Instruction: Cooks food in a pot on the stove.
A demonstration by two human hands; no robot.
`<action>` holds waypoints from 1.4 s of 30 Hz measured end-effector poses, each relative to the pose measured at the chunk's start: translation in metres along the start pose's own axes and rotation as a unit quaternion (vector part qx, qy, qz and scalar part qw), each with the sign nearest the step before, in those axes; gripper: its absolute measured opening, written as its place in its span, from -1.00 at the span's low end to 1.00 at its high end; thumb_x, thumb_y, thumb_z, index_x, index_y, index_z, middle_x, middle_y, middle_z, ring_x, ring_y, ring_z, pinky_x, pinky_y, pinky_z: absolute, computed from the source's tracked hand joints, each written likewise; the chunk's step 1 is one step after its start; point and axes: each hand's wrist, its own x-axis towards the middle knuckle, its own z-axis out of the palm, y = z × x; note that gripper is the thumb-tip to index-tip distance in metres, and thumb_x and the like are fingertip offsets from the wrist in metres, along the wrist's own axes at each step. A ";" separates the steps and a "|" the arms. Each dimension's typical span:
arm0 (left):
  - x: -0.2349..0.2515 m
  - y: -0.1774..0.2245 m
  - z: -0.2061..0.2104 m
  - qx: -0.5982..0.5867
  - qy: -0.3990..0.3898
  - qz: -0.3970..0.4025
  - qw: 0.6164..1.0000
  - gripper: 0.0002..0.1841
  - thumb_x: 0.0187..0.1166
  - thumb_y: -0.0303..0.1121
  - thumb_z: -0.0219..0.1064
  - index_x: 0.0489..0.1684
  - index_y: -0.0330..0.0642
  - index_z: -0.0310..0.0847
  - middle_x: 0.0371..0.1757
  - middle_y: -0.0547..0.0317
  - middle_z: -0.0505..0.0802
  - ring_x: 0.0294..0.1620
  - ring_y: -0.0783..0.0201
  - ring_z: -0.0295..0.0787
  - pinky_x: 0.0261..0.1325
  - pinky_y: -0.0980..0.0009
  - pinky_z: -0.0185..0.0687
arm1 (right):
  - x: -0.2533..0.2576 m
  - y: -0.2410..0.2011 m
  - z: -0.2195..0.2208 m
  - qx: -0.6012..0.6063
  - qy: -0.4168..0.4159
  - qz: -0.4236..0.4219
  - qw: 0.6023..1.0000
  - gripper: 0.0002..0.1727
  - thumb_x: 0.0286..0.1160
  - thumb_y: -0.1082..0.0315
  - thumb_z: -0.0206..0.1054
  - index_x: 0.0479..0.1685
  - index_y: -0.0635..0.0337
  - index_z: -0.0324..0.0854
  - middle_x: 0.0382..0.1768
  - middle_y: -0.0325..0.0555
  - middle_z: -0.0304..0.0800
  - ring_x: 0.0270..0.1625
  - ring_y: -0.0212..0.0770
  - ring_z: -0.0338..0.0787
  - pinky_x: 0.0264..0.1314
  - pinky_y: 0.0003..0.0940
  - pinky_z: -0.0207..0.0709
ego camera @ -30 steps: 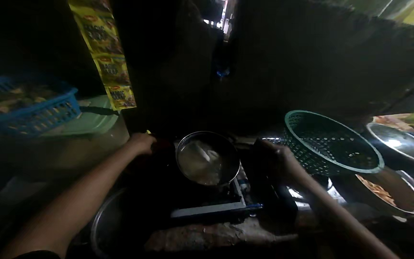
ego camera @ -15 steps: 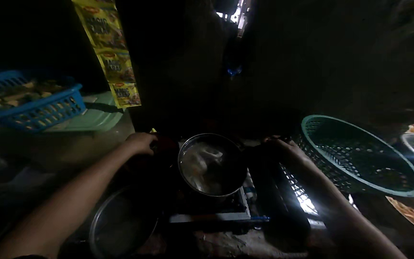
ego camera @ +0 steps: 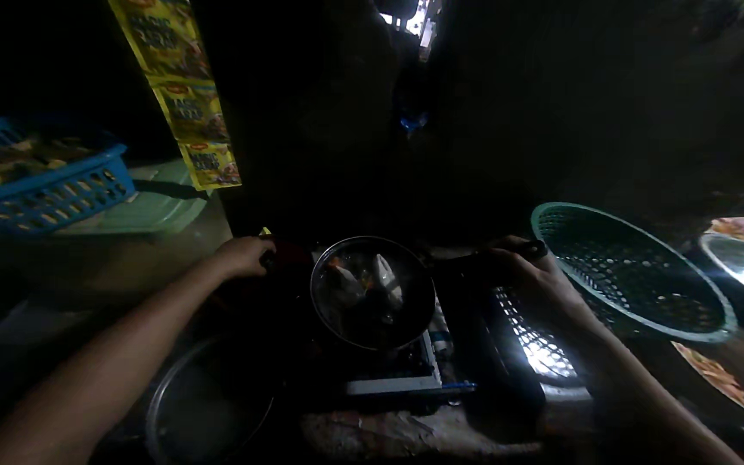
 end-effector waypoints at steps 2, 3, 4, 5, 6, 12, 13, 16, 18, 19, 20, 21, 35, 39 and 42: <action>0.000 -0.001 0.000 -0.002 0.007 0.004 1.000 -0.47 0.48 -0.42 0.51 0.48 -0.24 0.57 0.40 -0.35 0.70 0.46 -0.33 0.59 0.49 -0.33 0.38 | -0.002 -0.005 -0.005 -0.066 -0.017 -0.039 0.997 -0.82 0.67 0.48 0.16 -0.03 0.27 0.69 -0.29 -0.15 0.84 -0.35 -0.36 0.83 -0.28 -0.45 0.79; -0.001 0.000 0.000 -0.001 0.006 0.005 1.000 -0.47 0.49 -0.42 0.51 0.48 -0.25 0.57 0.41 -0.35 0.69 0.48 -0.32 0.58 0.51 -0.32 0.37 | -0.006 -0.013 -0.002 -0.122 -0.023 -0.045 0.991 -0.83 0.65 0.53 0.19 0.01 0.29 0.68 -0.27 -0.16 0.83 -0.33 -0.39 0.82 -0.25 -0.47 0.78; -0.001 0.000 0.001 0.000 0.004 0.006 1.000 -0.47 0.49 -0.43 0.51 0.49 -0.25 0.57 0.42 -0.35 0.68 0.49 -0.32 0.57 0.53 -0.30 0.36 | -0.012 -0.023 0.001 -0.183 -0.036 -0.048 0.981 -0.81 0.61 0.60 0.22 0.09 0.34 0.65 -0.23 -0.13 0.79 -0.30 -0.41 0.79 -0.19 -0.46 0.74; -0.001 0.000 0.000 0.001 0.005 0.008 1.000 -0.46 0.50 -0.42 0.51 0.50 -0.26 0.56 0.42 -0.35 0.68 0.50 -0.32 0.56 0.54 -0.29 0.35 | -0.018 -0.031 0.005 -0.224 -0.052 -0.044 0.972 -0.76 0.58 0.62 0.28 0.15 0.35 0.64 -0.19 -0.10 0.79 -0.26 -0.40 0.77 -0.14 -0.43 0.71; -0.001 -0.001 0.001 0.002 0.007 0.009 1.000 -0.47 0.50 -0.41 0.51 0.50 -0.26 0.56 0.43 -0.35 0.68 0.50 -0.31 0.56 0.54 -0.29 0.35 | -0.024 -0.034 0.009 -0.256 -0.069 -0.063 0.962 -0.75 0.53 0.60 0.36 0.15 0.32 0.67 -0.16 -0.13 0.81 -0.22 -0.43 0.77 -0.10 -0.44 0.72; -0.008 -0.006 0.004 -0.033 0.045 0.007 0.998 -0.48 0.47 -0.42 0.53 0.45 -0.25 0.61 0.42 -0.37 0.66 0.47 -0.32 0.57 0.49 -0.29 0.41 | -0.061 -0.030 0.024 -0.434 -0.122 -0.398 0.799 -0.83 0.54 0.36 0.23 -0.16 0.22 0.71 -0.19 0.06 0.77 -0.19 -0.07 0.84 -0.20 -0.27 0.74; -0.011 -0.007 0.004 -0.036 0.054 0.006 0.998 -0.49 0.46 -0.42 0.53 0.44 -0.24 0.62 0.41 -0.37 0.66 0.45 -0.33 0.58 0.46 -0.29 0.43 | -0.066 -0.029 0.025 -0.445 -0.115 -0.423 0.780 -0.84 0.63 0.35 0.18 -0.15 0.18 0.65 -0.21 0.05 0.74 -0.20 -0.06 0.82 -0.23 -0.30 0.71; -0.019 -0.006 0.001 -0.045 0.085 0.007 0.995 -0.49 0.45 -0.43 0.54 0.43 -0.23 0.63 0.35 -0.40 0.66 0.42 -0.34 0.58 0.43 -0.28 0.45 | -0.079 -0.033 0.024 -0.450 -0.086 -0.442 0.771 -0.87 0.70 0.36 0.14 -0.12 0.13 0.60 -0.15 0.03 0.78 -0.13 -0.09 0.83 -0.18 -0.35 0.71; -0.025 -0.002 -0.005 -0.043 0.103 0.003 0.994 -0.50 0.45 -0.41 0.55 0.42 -0.22 0.65 0.33 -0.39 0.66 0.41 -0.33 0.57 0.43 -0.27 0.45 | -0.085 -0.039 0.015 -0.408 -0.086 -0.417 0.807 -0.85 0.70 0.33 0.19 -0.07 0.14 0.65 -0.16 0.01 0.78 -0.08 -0.16 0.82 -0.06 -0.41 0.70; -0.028 0.001 -0.007 -0.040 0.108 -0.002 0.993 -0.49 0.44 -0.40 0.56 0.42 -0.20 0.65 0.32 -0.37 0.66 0.39 -0.31 0.59 0.41 -0.26 0.47 | -0.087 -0.041 0.009 -0.384 -0.094 -0.403 0.825 -0.85 0.68 0.32 0.22 -0.06 0.15 0.68 -0.17 -0.02 0.78 -0.07 -0.22 0.80 -0.03 -0.46 0.67; -0.032 0.003 -0.010 -0.037 0.113 -0.003 0.993 -0.49 0.43 -0.40 0.57 0.41 -0.20 0.66 0.30 -0.36 0.67 0.36 -0.30 0.60 0.39 -0.25 0.49 | -0.087 -0.043 0.003 -0.368 -0.106 -0.391 0.837 -0.85 0.67 0.31 0.24 -0.05 0.14 0.69 -0.18 -0.06 0.77 -0.07 -0.30 0.79 -0.01 -0.52 0.65; -0.036 0.005 -0.012 -0.032 0.119 0.000 0.992 -0.50 0.41 -0.40 0.58 0.39 -0.21 0.68 0.28 -0.35 0.68 0.34 -0.30 0.61 0.37 -0.24 0.51 | -0.086 -0.044 -0.002 -0.359 -0.119 -0.384 0.842 -0.85 0.64 0.30 0.26 -0.06 0.13 0.70 -0.17 -0.10 0.77 -0.05 -0.35 0.78 0.01 -0.55 0.66; -0.103 0.012 -0.019 -0.024 0.075 -0.010 0.997 -0.50 0.46 -0.42 0.54 0.43 -0.26 0.64 0.35 -0.36 0.66 0.38 -0.30 0.60 0.42 -0.22 0.46 | -0.096 -0.050 0.042 -0.453 -0.214 -0.444 0.743 -0.84 0.57 0.35 0.19 -0.20 0.15 0.69 -0.27 0.03 0.75 -0.29 -0.02 0.81 -0.34 -0.24 0.70; -0.116 0.006 -0.016 -0.026 0.085 -0.013 0.996 -0.51 0.48 -0.40 0.53 0.43 -0.23 0.64 0.32 -0.35 0.66 0.32 -0.29 0.63 0.36 -0.24 0.50 | -0.103 -0.052 0.054 -0.489 -0.243 -0.452 0.705 -0.82 0.63 0.31 0.16 -0.24 0.09 0.67 -0.30 -0.04 0.68 -0.34 -0.06 0.75 -0.39 -0.28 0.65; -0.123 0.004 -0.015 -0.028 0.093 -0.016 0.995 -0.51 0.48 -0.39 0.53 0.43 -0.21 0.65 0.29 -0.32 0.68 0.31 -0.26 0.64 0.36 -0.22 0.51 | -0.101 -0.046 0.057 -0.501 -0.249 -0.459 0.690 -0.83 0.62 0.34 0.17 -0.24 0.08 0.68 -0.28 -0.06 0.70 -0.31 -0.05 0.76 -0.36 -0.27 0.66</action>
